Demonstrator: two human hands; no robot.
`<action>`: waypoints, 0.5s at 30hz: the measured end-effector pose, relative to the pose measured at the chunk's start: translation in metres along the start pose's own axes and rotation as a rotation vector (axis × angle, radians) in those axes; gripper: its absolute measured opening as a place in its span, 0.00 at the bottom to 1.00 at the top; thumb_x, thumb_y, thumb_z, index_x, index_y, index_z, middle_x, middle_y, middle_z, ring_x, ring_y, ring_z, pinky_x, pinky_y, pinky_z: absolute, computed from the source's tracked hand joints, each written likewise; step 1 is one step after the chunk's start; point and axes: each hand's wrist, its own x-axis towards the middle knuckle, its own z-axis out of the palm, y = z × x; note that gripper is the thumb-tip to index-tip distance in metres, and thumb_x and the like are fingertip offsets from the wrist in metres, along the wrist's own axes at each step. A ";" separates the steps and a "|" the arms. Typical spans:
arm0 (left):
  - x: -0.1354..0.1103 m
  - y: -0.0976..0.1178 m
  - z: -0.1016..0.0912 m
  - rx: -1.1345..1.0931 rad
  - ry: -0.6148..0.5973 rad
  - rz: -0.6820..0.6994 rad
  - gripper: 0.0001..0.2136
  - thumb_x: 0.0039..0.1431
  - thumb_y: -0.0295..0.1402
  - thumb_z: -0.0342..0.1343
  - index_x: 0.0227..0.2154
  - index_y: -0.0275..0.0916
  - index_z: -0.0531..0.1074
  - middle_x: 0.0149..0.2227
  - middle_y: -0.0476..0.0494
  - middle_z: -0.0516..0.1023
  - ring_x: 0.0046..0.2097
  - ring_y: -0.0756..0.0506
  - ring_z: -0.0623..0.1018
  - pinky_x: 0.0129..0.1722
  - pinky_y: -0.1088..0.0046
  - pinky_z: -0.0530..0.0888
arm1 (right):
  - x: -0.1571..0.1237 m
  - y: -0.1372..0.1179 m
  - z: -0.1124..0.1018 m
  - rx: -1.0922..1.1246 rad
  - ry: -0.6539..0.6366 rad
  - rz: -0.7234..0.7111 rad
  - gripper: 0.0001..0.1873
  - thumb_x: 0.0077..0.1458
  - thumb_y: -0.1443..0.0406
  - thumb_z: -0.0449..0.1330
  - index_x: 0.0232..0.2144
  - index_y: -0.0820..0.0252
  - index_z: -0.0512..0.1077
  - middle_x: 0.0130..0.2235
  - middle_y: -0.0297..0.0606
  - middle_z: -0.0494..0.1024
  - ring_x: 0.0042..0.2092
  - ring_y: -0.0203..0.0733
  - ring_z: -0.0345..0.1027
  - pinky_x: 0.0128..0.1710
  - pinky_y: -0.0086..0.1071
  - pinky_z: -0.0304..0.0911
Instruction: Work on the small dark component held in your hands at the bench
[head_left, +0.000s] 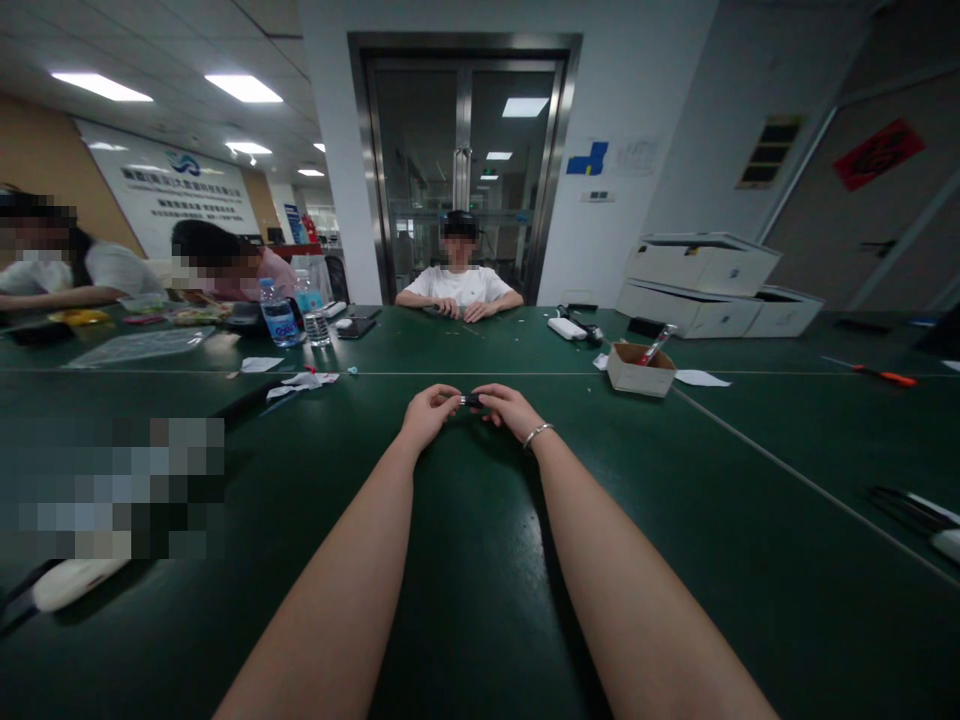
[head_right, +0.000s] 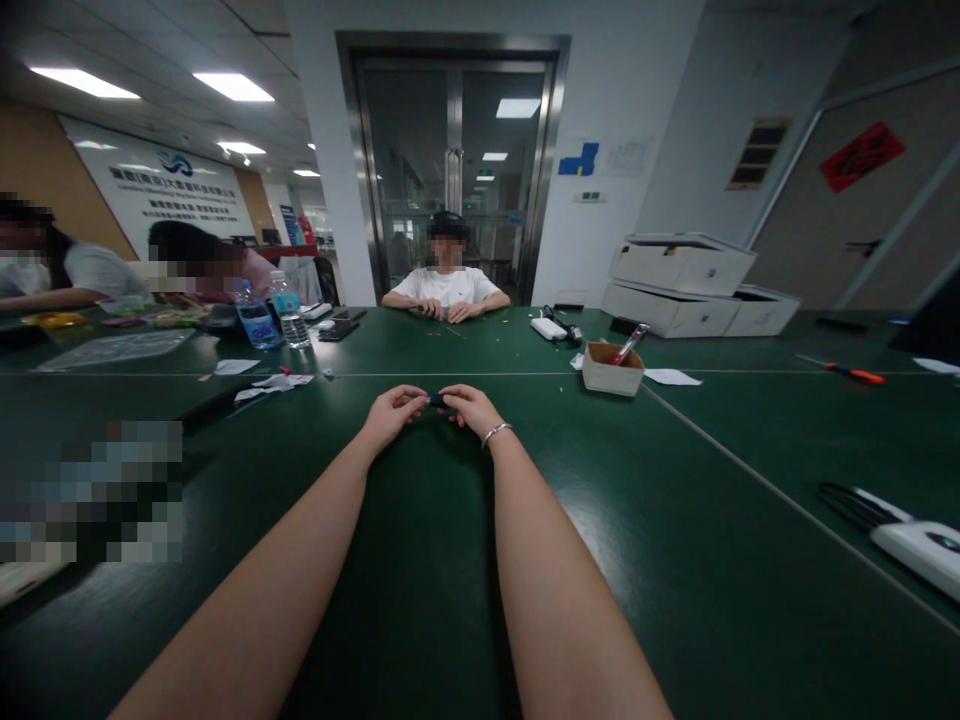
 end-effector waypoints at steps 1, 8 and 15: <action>0.000 0.000 0.000 0.004 -0.005 -0.004 0.15 0.48 0.41 0.59 0.36 0.36 0.74 0.29 0.44 0.76 0.31 0.49 0.74 0.29 0.74 0.68 | 0.000 0.000 0.000 0.000 0.002 -0.001 0.08 0.51 0.71 0.57 0.36 0.63 0.72 0.24 0.32 0.77 0.15 0.24 0.55 0.23 0.24 0.62; 0.002 -0.002 0.000 0.026 -0.017 -0.047 0.15 0.47 0.38 0.60 0.36 0.35 0.74 0.30 0.43 0.77 0.30 0.49 0.74 0.30 0.74 0.68 | -0.001 -0.001 0.001 0.005 0.019 0.010 0.08 0.51 0.70 0.57 0.36 0.62 0.72 0.23 0.32 0.77 0.14 0.24 0.54 0.24 0.24 0.63; 0.006 -0.007 0.000 0.126 0.026 -0.084 0.17 0.50 0.47 0.55 0.28 0.35 0.75 0.25 0.44 0.77 0.26 0.50 0.73 0.29 0.73 0.67 | 0.000 0.000 0.000 -0.020 -0.014 -0.001 0.09 0.51 0.70 0.58 0.37 0.61 0.72 0.25 0.32 0.77 0.15 0.25 0.55 0.22 0.24 0.61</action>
